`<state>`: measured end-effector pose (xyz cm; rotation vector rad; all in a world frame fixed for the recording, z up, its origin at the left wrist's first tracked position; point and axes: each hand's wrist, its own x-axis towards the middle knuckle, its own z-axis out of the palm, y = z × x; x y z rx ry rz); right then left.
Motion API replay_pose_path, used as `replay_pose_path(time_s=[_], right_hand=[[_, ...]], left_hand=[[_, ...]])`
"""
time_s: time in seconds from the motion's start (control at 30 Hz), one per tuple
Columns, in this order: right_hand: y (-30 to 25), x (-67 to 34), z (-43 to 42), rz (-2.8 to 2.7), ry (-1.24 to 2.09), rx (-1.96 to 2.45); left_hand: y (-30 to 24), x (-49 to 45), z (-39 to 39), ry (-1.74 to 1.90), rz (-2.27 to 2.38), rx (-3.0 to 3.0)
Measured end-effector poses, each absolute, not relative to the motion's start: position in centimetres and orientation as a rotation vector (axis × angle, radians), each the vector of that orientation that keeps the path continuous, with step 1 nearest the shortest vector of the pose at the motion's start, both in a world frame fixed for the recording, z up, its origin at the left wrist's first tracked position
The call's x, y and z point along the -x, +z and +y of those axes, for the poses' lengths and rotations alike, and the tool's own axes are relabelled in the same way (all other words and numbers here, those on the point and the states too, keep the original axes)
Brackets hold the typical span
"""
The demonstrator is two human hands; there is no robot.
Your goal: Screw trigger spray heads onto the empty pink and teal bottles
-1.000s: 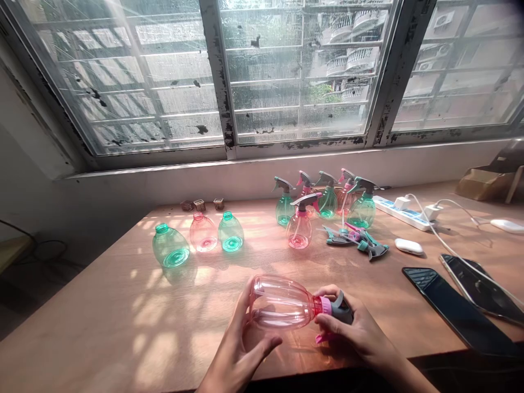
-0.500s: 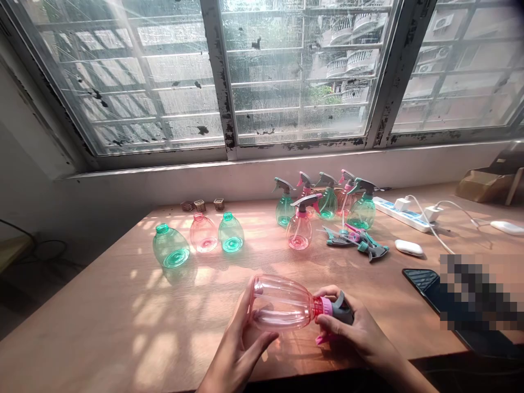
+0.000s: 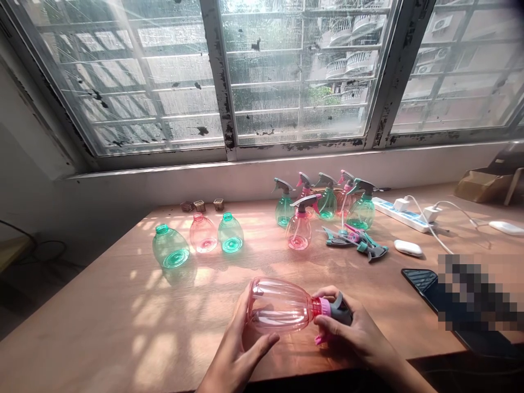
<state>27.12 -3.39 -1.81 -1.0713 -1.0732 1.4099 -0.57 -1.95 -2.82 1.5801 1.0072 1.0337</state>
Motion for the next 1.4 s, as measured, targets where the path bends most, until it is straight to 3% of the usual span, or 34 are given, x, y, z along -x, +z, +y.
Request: replay_pose_path(time_s=[1.4], right_hand=[[-2.0,-27.2,-3.3,-1.107,1.461,1.049]], left_hand=[[-2.3,0.0,-2.4,1.066,1.081,-1.525]])
